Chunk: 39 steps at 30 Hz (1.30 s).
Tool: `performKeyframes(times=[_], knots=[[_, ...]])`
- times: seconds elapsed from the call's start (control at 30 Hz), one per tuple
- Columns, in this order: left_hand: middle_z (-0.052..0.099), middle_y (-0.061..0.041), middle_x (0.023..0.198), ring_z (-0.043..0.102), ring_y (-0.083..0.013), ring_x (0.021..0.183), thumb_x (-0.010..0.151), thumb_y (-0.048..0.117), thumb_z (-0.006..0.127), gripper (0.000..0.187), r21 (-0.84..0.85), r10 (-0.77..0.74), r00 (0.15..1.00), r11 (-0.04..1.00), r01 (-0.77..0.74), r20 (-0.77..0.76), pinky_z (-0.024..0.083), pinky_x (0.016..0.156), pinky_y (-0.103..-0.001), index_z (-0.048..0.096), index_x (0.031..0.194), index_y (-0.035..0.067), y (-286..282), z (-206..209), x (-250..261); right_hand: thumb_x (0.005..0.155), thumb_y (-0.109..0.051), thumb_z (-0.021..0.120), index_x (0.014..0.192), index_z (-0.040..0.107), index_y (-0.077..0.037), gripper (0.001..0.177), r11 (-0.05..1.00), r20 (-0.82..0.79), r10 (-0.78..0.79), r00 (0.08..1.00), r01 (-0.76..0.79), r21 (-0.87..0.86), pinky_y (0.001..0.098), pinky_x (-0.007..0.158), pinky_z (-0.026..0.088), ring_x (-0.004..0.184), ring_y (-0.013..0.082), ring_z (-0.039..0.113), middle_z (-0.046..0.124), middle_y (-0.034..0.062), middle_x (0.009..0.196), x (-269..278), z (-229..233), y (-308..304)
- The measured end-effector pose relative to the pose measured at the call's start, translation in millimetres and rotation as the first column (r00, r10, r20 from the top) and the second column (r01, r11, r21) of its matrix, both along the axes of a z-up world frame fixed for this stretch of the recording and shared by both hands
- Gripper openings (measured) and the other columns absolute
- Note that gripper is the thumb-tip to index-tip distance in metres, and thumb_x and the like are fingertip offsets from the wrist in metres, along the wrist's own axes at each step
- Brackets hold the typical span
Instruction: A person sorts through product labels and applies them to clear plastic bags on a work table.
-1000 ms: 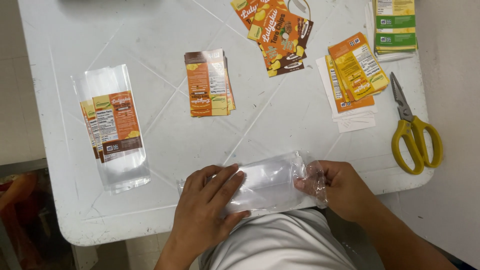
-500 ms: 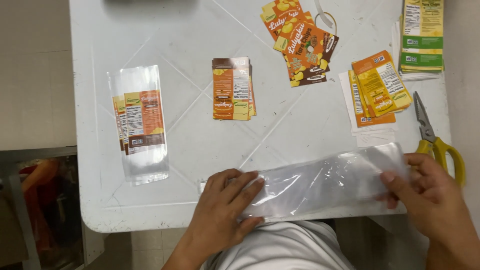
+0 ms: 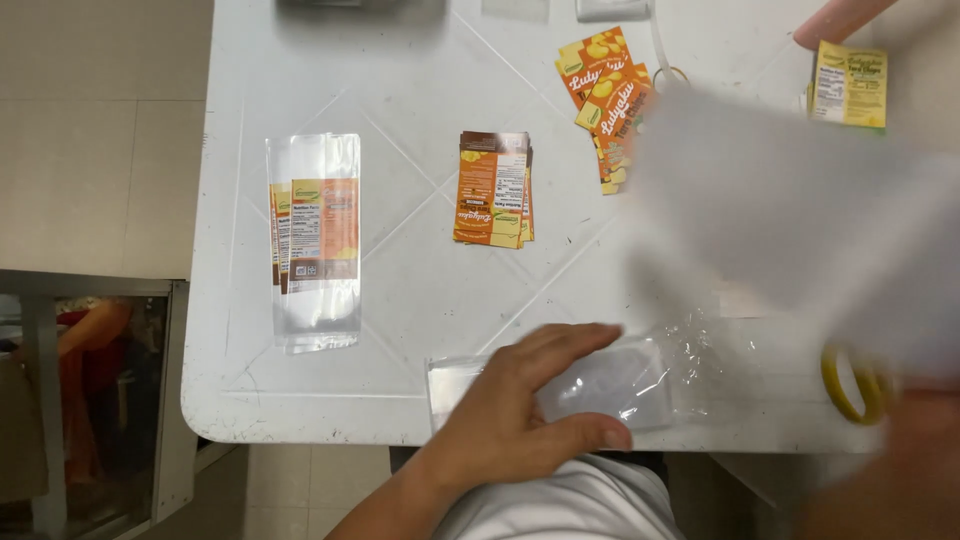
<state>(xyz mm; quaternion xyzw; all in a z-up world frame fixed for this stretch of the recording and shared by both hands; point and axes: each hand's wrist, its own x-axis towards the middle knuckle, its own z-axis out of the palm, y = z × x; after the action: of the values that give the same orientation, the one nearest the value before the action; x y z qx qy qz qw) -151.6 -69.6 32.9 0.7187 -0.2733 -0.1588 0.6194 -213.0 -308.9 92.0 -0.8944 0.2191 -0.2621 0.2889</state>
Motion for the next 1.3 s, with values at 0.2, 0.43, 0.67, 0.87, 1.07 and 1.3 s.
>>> performKeyframes(times=[0.2,0.43,0.67,0.87,1.07,1.3], knots=[[0.038,-0.007,0.109,0.036,-0.0229,0.102,0.092,0.032,0.059,0.037,-0.558,0.103,0.883,0.74,-0.376,-0.459,0.025,0.088,-0.041,0.032,0.108,0.012,-12.6,-8.5,4.9,0.094,-0.002,0.066,0.127,0.053,0.006,0.036,0.69,0.228,0.473,0.851,-0.519,0.505,0.0481,0.076,0.052,0.064,0.0309,0.07,0.075,0.013,0.079,13.7,-102.5,78.6],[0.069,-0.026,0.099,0.07,-0.039,0.084,0.088,0.019,0.074,0.057,-0.554,0.19,0.695,0.477,-0.683,-0.694,0.06,0.089,-0.055,0.053,0.135,-0.005,32.1,11.0,31.2,0.088,-0.012,0.079,0.102,0.075,-0.001,0.018,0.141,0.031,0.882,0.471,-0.325,0.935,0.0221,0.071,0.06,0.079,0.009,0.075,0.083,0.0047,0.089,29.3,-75.8,69.7],[0.057,-0.012,0.075,0.055,-0.0203,0.059,0.092,0.02,0.065,0.048,-0.403,0.364,0.623,0.521,-0.752,-0.692,0.053,0.06,-0.04,0.054,0.135,0.001,92.7,-0.5,48.4,0.084,-0.019,0.078,0.113,0.072,-0.011,0.031,0.674,-0.284,0.721,0.632,-0.545,0.499,0.0214,0.074,0.063,0.085,0.0082,0.083,0.087,0.0018,0.095,87.2,-68.7,11.5],[0.072,-0.032,0.101,0.057,-0.0269,0.06,0.081,0.012,0.065,0.059,-0.156,0.384,0.528,0.678,-0.718,-0.757,0.052,0.06,-0.042,0.051,0.137,0.002,87.7,11.4,73.8,0.087,-0.031,0.076,0.122,0.072,-0.017,0.038,0.813,-0.436,0.581,0.687,-0.462,0.355,0.028,0.082,0.052,0.078,0.0131,0.066,0.076,-0.0035,0.101,163.1,-83.8,29.7],[0.072,-0.021,0.084,0.071,-0.0305,0.063,0.074,0.009,0.079,0.044,-0.022,0.399,0.498,0.764,-0.645,-0.77,0.064,0.06,-0.05,0.07,0.115,-0.005,63.9,-8.8,90.3,0.089,-0.03,0.083,0.148,0.05,0.006,0.077,0.71,-0.408,0.675,0.615,-0.692,0.131,0.0531,0.106,0.047,0.131,0.0433,0.054,0.057,0.0269,0.138,226.8,-100.5,61.8],[0.072,-0.019,0.097,0.071,-0.0295,0.073,0.079,0.013,0.078,0.046,0.149,0.451,0.539,0.846,-0.511,-0.711,0.062,0.066,-0.047,0.063,0.12,-0.002,57.6,-14.2,95.8,0.068,-0.035,0.096,0.124,0.066,-0.009,0.069,0.769,-0.535,0.606,0.588,-0.605,0.205,0.0497,0.095,0.051,0.111,0.0376,0.062,0.059,0.0121,0.112,245.8,-120.5,76.1]])
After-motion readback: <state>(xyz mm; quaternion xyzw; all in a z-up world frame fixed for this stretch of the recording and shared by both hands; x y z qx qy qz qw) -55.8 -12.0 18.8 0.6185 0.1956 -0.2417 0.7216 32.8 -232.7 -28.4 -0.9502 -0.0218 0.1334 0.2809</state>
